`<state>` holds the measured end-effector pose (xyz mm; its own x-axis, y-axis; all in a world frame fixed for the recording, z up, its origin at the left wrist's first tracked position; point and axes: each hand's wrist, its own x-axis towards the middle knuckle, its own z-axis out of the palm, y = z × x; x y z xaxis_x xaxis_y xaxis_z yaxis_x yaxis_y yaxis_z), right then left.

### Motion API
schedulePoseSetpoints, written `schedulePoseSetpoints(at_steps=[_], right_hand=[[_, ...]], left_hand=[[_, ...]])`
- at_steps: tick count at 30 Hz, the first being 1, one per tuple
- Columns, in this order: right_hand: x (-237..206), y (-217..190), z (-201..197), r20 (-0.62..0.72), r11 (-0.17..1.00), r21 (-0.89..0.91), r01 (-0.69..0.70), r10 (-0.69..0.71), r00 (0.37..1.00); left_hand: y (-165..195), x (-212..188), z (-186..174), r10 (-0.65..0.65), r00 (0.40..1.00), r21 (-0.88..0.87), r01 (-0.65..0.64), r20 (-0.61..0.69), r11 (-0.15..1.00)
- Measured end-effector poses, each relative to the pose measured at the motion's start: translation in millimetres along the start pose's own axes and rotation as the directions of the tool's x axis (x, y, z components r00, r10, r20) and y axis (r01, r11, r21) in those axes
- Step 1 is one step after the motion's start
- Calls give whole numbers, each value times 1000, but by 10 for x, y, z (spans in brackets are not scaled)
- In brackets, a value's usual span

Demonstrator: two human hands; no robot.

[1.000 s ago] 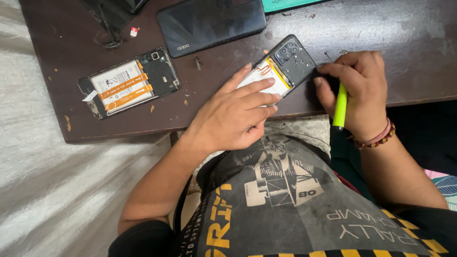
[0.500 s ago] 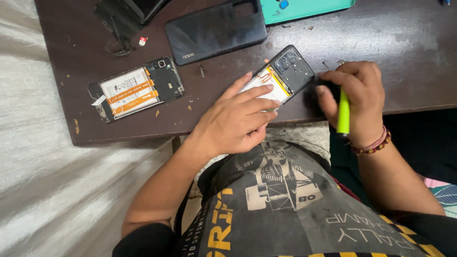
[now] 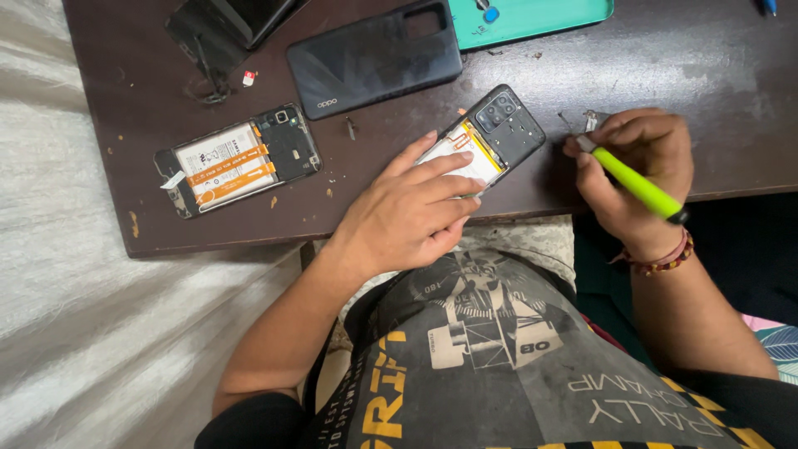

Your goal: The person pries open a smartphone on a desk, using a green-handled pry tool and a small screwdriver to work around the edges of the device and remove its back cover, exposing the battery. A second disassembled phone with its battery exposed lies on the desk beside the one being worked on.

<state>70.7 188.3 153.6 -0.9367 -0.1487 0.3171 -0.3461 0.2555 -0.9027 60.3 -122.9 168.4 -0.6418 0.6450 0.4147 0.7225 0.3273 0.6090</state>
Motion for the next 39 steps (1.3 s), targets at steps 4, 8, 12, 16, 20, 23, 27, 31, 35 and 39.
schedulePoseSetpoints(at_steps=[4, 8, 12, 16, 20, 23, 27, 31, 35, 39], right_hand=[[-13, 19, -28, -7, 998, 54, -15, 15, 1000], [-3, 0, -27, -83, 974, 210, -89, 109, 991], [6, -13, -27, -105, 972, 214, -98, 122, 987], [-39, -19, -23, -66, 979, 195, -62, 77, 995], [-98, -31, 10, 2, 976, 210, -56, 57, 998], [-126, -53, 46, 33, 969, 236, -67, 61, 998], [-124, -64, 66, 10, 965, 250, -80, 81, 997], [-110, -40, 41, -72, 975, 208, -72, 89, 993], [-121, -24, -16, -100, 994, 91, -58, 67, 993], [-133, -35, -75, -67, 1000, 5, -24, 25, 997]], left_hand=[[-2, 1, -5, -3, 1000, 7, 3, 5, 1000], [-13, 8, -3, -2, 1000, 8, 2, 10, 1000], [-14, 4, 1, -1, 1000, -2, 1, 19, 1000], [-24, 4, -2, -2, 1000, 0, 2, 17, 1000], [-19, 11, 2, -7, 1000, 0, 7, 11, 1000], [-8, 16, -4, -17, 1000, -11, 17, 3, 1000], [5, 28, -16, -16, 1000, -27, 16, 2, 1000], [17, 34, -14, -15, 1000, -20, 15, 2, 1000], [36, 25, -18, -15, 1000, -19, 15, 7, 1000], [50, 32, -21, -3, 1000, -31, 4, 12, 1000]])
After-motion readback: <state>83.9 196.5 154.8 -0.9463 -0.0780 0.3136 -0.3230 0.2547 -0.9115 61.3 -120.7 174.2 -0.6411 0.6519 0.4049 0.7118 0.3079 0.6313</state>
